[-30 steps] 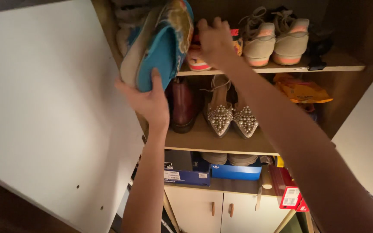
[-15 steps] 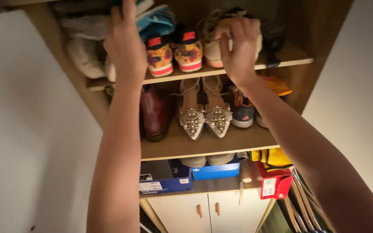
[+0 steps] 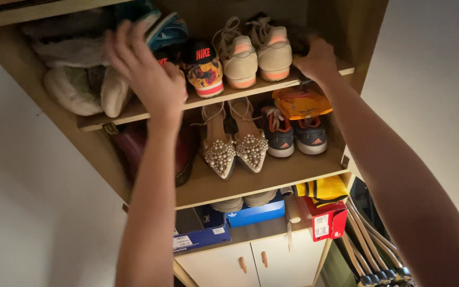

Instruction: Remove shoes from a box and organize them inside a shoe cabinet.

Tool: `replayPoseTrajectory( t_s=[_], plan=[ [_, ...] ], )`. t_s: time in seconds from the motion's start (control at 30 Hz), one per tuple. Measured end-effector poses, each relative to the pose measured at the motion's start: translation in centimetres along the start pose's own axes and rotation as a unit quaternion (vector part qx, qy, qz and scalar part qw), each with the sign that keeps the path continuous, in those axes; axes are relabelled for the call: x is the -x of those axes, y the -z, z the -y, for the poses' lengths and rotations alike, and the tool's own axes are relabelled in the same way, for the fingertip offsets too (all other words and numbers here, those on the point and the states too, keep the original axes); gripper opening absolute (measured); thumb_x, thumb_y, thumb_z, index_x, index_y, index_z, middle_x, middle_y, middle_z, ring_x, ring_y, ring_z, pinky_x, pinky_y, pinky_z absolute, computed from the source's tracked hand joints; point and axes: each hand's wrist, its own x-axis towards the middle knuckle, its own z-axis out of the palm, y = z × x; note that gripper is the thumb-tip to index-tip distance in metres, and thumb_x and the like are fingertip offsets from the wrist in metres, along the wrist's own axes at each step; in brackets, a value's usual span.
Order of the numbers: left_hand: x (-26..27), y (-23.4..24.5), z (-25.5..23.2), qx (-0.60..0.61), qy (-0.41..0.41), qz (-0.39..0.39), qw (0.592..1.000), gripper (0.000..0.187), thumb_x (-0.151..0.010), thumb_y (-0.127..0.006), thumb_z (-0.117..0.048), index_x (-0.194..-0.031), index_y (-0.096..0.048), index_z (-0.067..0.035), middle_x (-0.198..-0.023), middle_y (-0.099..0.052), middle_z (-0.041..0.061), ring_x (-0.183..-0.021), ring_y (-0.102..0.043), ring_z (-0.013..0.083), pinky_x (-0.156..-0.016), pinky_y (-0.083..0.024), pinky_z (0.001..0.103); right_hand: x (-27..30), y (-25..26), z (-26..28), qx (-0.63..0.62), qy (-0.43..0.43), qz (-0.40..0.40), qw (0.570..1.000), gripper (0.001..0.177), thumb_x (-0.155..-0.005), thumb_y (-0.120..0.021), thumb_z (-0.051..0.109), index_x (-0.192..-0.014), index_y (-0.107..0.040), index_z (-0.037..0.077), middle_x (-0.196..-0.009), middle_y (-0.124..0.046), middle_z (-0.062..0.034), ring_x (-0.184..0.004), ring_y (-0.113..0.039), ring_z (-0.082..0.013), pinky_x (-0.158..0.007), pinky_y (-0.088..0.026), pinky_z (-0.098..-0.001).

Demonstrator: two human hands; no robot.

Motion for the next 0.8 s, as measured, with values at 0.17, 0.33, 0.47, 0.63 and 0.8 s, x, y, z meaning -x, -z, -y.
replayPoseTrajectory(
  t_s=[0.17, 0.33, 0.47, 0.63, 0.8],
  plan=[
    [1.3, -2.0, -6.7, 0.038, -0.01, 0.008, 0.999, 0.063, -0.076, -0.071, 0.007, -0.134, -0.053, -0.011, -0.15, -0.041, 0.015, -0.146, -0.034, 0.0428, -0.122, -0.03, 0.06, -0.3, -0.1, -0.8, -0.003, 0.052, 0.005, 0.999, 0.051, -0.078, -0.084, 0.031, -0.12, -0.072, 0.005, -0.103, -0.072, -0.0239, -0.096, -0.071, -0.04, -0.085, -0.056, -0.0475],
    [3.9, -6.0, -12.5, 0.152, -0.036, 0.055, 0.986, 0.05, -0.084, -0.068, 0.01, -0.128, -0.055, -0.011, -0.141, -0.046, 0.01, -0.137, -0.049, 0.0313, -0.117, -0.048, 0.048, 3.0, 5.0, 1.2, -0.004, 0.075, -0.074, 0.994, 0.039, -0.081, -0.079, 0.026, -0.111, -0.075, 0.001, -0.091, -0.072, -0.026, -0.087, -0.07, -0.0435, -0.077, -0.056, -0.0503],
    [5.1, -9.0, -16.3, 0.228, -0.027, 0.108, 0.967, 0.044, -0.089, -0.067, 0.011, -0.126, -0.057, -0.011, -0.136, -0.05, 0.004, -0.129, -0.055, 0.0286, -0.109, -0.052, 0.041, 3.7, 9.4, 2.1, 0.028, 0.161, -0.145, 0.976, 0.034, -0.083, -0.081, 0.021, -0.109, -0.074, -0.001, -0.092, -0.071, -0.0264, -0.088, -0.069, -0.0452, -0.077, -0.054, -0.0522],
    [4.3, -8.8, -19.2, 0.163, 0.045, 0.104, 0.98, 0.059, -0.076, -0.073, 0.006, -0.132, -0.056, -0.006, -0.139, -0.047, 0.012, -0.129, -0.046, 0.0409, -0.104, -0.045, 0.053, 4.5, 9.7, 3.3, 0.057, 0.134, -0.13, 0.981, 0.041, -0.086, -0.086, 0.026, -0.112, -0.07, -0.002, -0.097, -0.069, -0.0283, -0.091, -0.068, -0.0461, -0.078, -0.053, -0.053],
    [4.8, -10.1, -17.6, 0.106, 0.031, 0.038, 0.993, 0.063, -0.078, -0.073, 0.003, -0.138, -0.055, -0.004, -0.139, -0.045, 0.016, -0.134, -0.043, 0.0405, -0.112, -0.042, 0.054, 3.0, 7.4, 2.9, 0.101, 0.118, -0.172, 0.973, 0.056, -0.086, -0.082, 0.022, -0.132, -0.062, -0.002, -0.106, -0.065, -0.0329, -0.094, -0.064, -0.0514, -0.079, -0.053, -0.0552]
  ],
)
